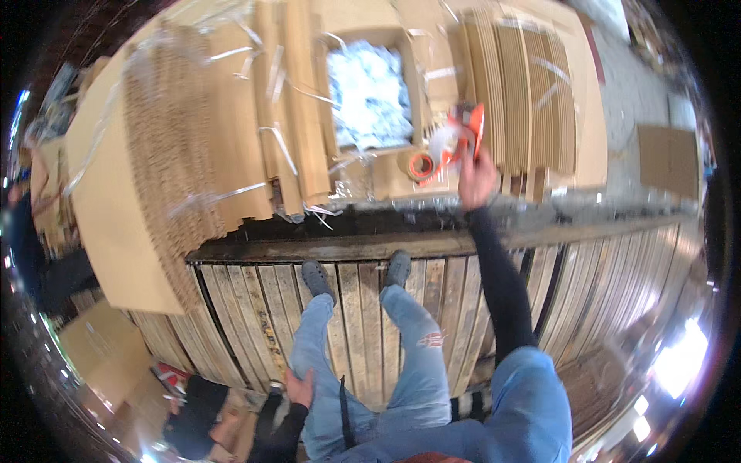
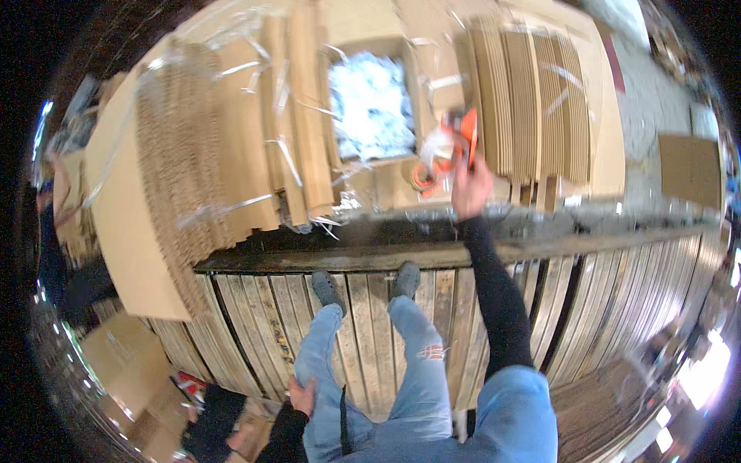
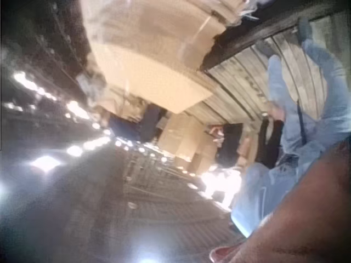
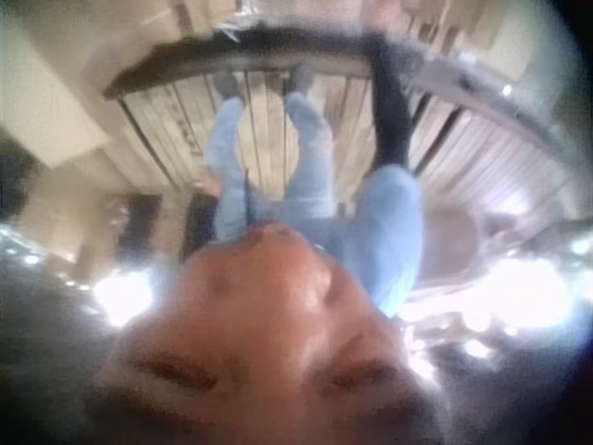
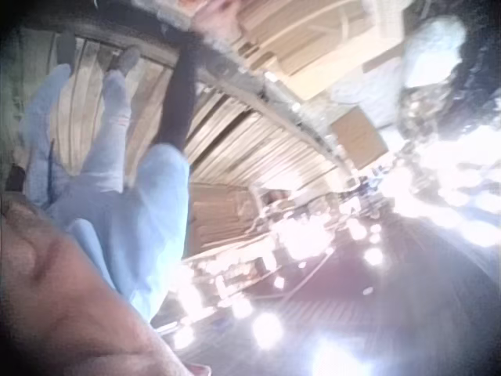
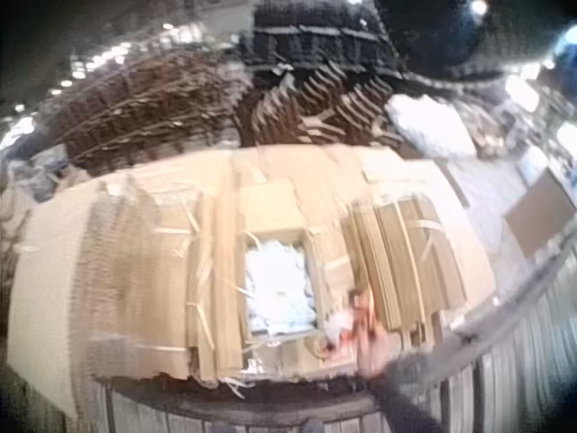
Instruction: The person places a dining chair into a cardboard box, folds the flaps, and seals the box using a handheld tape dispenser. The person then moves the sealed box and prepares the tape dispenser for the next item.
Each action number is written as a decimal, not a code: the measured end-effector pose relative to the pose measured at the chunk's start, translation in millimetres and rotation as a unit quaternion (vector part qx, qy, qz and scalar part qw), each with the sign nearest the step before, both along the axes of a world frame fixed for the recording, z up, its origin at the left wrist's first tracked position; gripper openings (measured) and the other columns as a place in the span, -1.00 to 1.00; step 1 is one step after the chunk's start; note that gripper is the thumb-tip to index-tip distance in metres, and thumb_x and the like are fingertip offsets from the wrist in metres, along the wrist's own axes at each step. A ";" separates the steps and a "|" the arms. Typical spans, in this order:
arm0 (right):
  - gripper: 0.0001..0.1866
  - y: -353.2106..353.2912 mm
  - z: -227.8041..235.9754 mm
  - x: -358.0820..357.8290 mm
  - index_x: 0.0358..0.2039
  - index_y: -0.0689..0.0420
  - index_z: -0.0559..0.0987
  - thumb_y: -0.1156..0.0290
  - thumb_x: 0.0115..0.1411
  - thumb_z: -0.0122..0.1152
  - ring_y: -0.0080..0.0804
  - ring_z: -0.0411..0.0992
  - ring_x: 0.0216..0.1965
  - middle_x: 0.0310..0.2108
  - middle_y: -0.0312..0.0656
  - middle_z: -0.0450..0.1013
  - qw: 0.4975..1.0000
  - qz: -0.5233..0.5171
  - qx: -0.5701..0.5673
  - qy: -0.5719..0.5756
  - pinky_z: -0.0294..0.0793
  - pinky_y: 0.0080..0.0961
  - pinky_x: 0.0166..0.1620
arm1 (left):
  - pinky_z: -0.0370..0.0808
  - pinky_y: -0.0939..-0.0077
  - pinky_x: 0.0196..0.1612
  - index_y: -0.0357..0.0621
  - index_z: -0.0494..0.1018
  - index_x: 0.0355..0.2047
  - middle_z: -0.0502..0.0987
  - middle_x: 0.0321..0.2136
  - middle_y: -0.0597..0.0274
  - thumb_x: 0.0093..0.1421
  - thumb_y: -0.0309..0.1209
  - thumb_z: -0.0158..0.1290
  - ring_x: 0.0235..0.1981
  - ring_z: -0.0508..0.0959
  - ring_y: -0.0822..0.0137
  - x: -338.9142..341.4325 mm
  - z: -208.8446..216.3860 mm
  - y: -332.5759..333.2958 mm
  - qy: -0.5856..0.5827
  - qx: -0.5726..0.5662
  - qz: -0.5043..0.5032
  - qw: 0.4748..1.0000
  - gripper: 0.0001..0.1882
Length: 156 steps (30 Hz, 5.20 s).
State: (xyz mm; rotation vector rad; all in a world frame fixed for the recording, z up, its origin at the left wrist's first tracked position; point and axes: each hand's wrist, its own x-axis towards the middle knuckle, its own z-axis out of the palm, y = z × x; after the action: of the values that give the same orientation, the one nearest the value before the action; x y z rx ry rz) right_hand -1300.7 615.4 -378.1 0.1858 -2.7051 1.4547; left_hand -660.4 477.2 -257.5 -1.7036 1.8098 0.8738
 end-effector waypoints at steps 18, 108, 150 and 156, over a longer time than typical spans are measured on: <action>-0.26 -134.4 369.3 383.0 0.29 0.24 0.20 0.58 0.15 0.35 -0.39 0.46 0.05 0.15 -0.09 0.41 0.635 0.536 -0.134 -0.541 0.59 -0.49 -0.07 | 0.51 0.46 0.00 -0.21 0.46 0.14 0.47 0.16 0.16 0.33 -0.50 -0.04 0.00 0.52 0.36 -69.0 238.2 -53.3 0.581 -0.018 0.197 0.790 -0.63; -0.66 -1318.7 471.6 1606.3 -0.20 0.13 0.48 0.19 0.42 -0.24 -0.18 0.39 -0.15 -0.29 -0.14 0.45 0.019 0.379 -0.123 -0.917 0.24 0.00 0.25 | 0.53 0.54 -0.10 -0.29 0.51 -0.14 0.63 -0.08 0.02 0.34 -0.56 0.07 -0.15 0.61 0.38 1109.4 370.7 -1045.1 0.421 -0.575 0.483 0.509 -0.89; -0.74 -2190.5 423.9 1823.8 -0.23 0.23 0.51 0.27 0.35 0.02 -0.08 0.50 -0.21 -0.28 -0.02 0.53 0.262 0.282 -0.307 -0.870 0.46 -0.10 0.04 | 0.57 0.42 -0.10 -0.38 0.58 -0.10 0.66 -0.22 0.09 0.35 -0.41 0.07 -0.22 0.64 0.34 1366.1 339.8 -1990.6 0.598 -0.279 0.503 0.558 -0.74; -0.77 -2304.8 407.5 1844.1 -0.24 0.20 0.50 0.28 0.34 0.03 -0.16 0.46 -0.26 -0.35 -0.10 0.49 0.357 0.247 -0.337 -0.835 0.49 -0.17 -0.02 | 0.52 0.40 0.02 -0.40 0.55 0.02 0.62 -0.06 0.04 0.35 -0.36 0.06 -0.08 0.62 0.26 1392.4 319.1 -2114.9 0.577 -0.208 0.466 0.638 -0.64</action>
State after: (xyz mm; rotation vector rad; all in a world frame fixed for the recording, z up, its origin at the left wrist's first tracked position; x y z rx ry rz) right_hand 543.4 -1689.4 29.4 -1.4718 -1.4734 4.6125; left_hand 732.0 -1637.7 61.5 -2.7981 1.6714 2.6436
